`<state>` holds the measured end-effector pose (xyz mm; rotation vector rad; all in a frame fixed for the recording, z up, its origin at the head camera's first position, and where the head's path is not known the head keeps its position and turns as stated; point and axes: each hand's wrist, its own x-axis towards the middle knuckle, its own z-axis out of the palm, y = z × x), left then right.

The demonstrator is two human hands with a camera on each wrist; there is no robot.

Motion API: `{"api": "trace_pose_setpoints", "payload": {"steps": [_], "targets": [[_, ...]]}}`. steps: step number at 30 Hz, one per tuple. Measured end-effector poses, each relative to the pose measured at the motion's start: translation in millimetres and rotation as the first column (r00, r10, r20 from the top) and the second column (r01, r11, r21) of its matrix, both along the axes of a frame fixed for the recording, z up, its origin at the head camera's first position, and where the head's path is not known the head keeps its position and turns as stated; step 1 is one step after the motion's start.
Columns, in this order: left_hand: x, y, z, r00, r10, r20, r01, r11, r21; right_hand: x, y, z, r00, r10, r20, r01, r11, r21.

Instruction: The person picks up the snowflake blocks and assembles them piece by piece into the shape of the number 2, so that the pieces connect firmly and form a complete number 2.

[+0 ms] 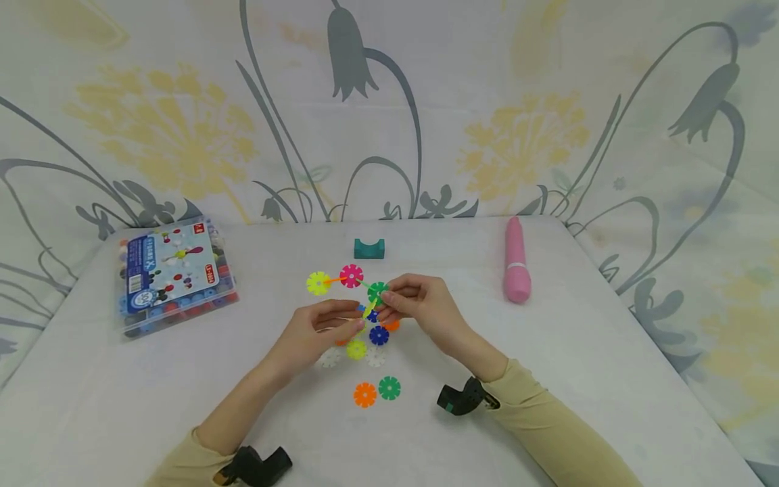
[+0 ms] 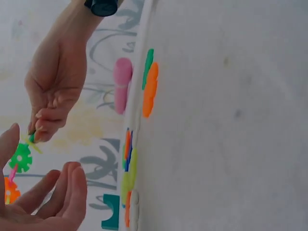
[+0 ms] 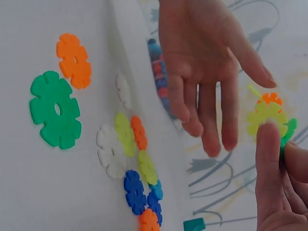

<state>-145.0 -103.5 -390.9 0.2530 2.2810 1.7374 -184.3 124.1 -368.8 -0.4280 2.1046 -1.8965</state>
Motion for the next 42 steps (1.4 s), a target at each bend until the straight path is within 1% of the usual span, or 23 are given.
{"api": "trace_pose_setpoints", "payload": {"steps": [2,6,9,12,15,18,20,21,22,23,24,25,26,28,30,31,32,34,37,40,42], "targets": [[2.3,5,-2.2,1.0,-0.013,-0.027,0.014,0.999,0.036,2.0,-1,0.7,1.0,0.019,0.015,-0.019,1.0,0.0],[5.4,10,-3.9,0.997,0.014,-0.078,-0.007,0.996,0.092,4.4,-4,-0.1,0.998,0.049,0.046,-0.049,0.999,0.011],[6.1,11,-4.4,0.996,0.018,-0.091,-0.006,0.991,0.134,4.7,-5,-1.6,0.997,0.054,0.059,-0.056,0.998,0.019],[6.2,11,-4.6,0.996,0.003,-0.091,0.012,0.986,0.167,4.4,-6,-2.7,0.997,0.056,0.058,-0.057,0.998,0.026],[6.0,11,-4.5,0.996,-0.006,-0.091,0.021,0.986,0.168,3.6,-5,-3.6,0.997,0.062,0.055,-0.064,0.998,0.03],[5.6,11,-4.0,0.996,0.009,-0.093,0.005,0.989,0.149,1.6,-4,-5.2,0.998,0.065,0.021,-0.066,0.996,0.058],[5.3,11,-3.7,0.995,0.041,-0.096,-0.028,0.991,0.13,-1.1,-3,-7.8,0.998,0.063,-0.029,-0.06,0.993,0.1],[5.2,11,-3.3,0.993,0.06,-0.099,-0.047,0.991,0.122,-2.8,-1,-10.1,0.996,0.066,-0.067,-0.057,0.989,0.139],[5.2,11,-3.2,0.992,0.078,-0.099,-0.067,0.991,0.113,-4.2,-1,-12.2,0.991,0.072,-0.11,-0.049,0.978,0.202],[5.1,11,-3.2,0.991,0.094,-0.099,-0.083,0.991,0.106,-5.2,0,-14.6,0.984,0.091,-0.154,-0.046,0.961,0.273],[5.2,11,-3.2,0.989,0.108,-0.096,-0.098,0.99,0.102,-5.9,1,-16.8,0.975,0.122,-0.189,-0.051,0.938,0.343],[5.2,11,-3.2,0.989,0.118,-0.093,-0.109,0.989,0.102,-6.3,1,-19.4,0.963,0.16,-0.217,-0.057,0.906,0.419],[5.3,11,-3.2,0.988,0.126,-0.088,-0.117,0.988,0.101,-6.5,1,-22.5,0.947,0.209,-0.243,-0.064,0.866,0.497],[5.7,11,-3.2,0.988,0.133,-0.085,-0.124,0.987,0.097,-5.5,0,-27.9,0.913,0.309,-0.268,-0.078,0.776,0.626],[5.8,12,-3.0,0.987,0.138,-0.086,-0.13,0.987,0.094,-4.0,-1,-31.5,0.881,0.384,-0.276,-0.095,0.716,0.691],[5.6,12,-2.8,0.986,0.142,-0.089,-0.134,0.987,0.089,-3.5,-1,-33.0,0.87,0.406,-0.279,-0.096,0.695,0.712],[5.4,12,-2.7,0.985,0.145,-0.09,-0.138,0.987,0.083,-2.8,-1,-33.6,0.861,0.422,-0.285,-0.094,0.682,0.725],[5.0,13,-2.6,0.984,0.152,-0.093,-0.145,0.987,0.075,-1.8,-1,-33.1,0.855,0.432,-0.286,-0.092,0.671,0.736],[4.9,13,-2.7,0.984,0.155,-0.09,-0.149,0.986,0.073,-1.4,-1,-31.7,0.866,0.419,-0.274,-0.092,0.671,0.736],[5.3,12,-2.9,0.984,0.155,-0.087,-0.148,0.986,0.081,-1.8,-1,-30.6,0.889,0.392,-0.237,-0.111,0.687,0.718],[5.4,13,-2.8,0.984,0.155,-0.083,-0.147,0.985,0.088,-2.4,-1,-29.5,0.9,0.373,-0.227,-0.122,0.714,0.689]]}}
